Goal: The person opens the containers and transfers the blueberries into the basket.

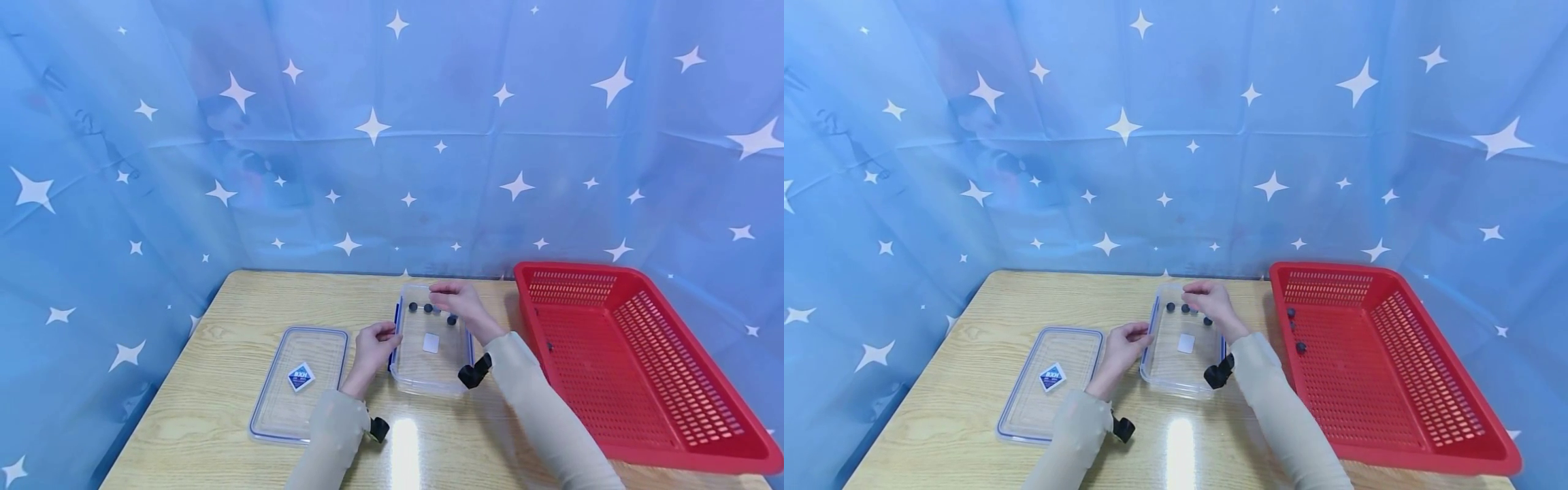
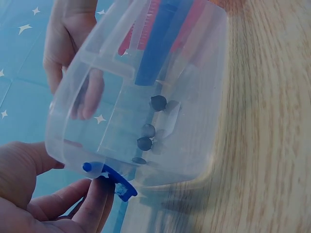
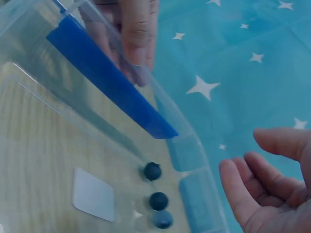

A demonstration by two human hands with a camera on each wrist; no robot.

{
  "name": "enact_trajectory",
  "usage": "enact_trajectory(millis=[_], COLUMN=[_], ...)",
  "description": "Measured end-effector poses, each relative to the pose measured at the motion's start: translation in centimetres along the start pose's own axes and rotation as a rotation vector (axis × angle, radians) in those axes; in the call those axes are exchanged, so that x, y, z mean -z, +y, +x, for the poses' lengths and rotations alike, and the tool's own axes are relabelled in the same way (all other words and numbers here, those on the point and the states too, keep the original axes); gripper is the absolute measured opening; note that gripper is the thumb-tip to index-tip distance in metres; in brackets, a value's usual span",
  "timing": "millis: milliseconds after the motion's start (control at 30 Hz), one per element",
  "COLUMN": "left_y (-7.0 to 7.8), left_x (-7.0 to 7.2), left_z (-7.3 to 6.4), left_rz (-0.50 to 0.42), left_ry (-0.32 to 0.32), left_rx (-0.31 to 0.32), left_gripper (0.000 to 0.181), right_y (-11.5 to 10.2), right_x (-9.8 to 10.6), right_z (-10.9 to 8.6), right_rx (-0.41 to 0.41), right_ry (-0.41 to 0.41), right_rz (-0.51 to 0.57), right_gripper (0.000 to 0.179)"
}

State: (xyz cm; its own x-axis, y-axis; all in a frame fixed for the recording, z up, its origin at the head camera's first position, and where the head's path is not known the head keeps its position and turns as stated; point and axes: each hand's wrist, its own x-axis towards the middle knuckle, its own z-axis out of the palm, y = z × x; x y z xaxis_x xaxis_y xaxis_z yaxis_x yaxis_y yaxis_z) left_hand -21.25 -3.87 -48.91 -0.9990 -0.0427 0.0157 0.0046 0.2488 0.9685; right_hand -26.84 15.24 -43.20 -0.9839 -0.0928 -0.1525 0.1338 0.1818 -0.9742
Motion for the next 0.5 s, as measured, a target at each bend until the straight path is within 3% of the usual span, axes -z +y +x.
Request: enact_trajectory(millis=[500], left_y=[0.0], left_x=[0.0], left_z=[0.0], left_rz=[-0.004], left_ry=[-0.001], left_rx=[-0.016], left_gripper=[0.026], right_y=[1.7], right_x=[-2.8], right_z=[1.4], right_rx=[-0.122], right_ry=[0.064], right_rz=[0.014], right_gripper=[0.034])
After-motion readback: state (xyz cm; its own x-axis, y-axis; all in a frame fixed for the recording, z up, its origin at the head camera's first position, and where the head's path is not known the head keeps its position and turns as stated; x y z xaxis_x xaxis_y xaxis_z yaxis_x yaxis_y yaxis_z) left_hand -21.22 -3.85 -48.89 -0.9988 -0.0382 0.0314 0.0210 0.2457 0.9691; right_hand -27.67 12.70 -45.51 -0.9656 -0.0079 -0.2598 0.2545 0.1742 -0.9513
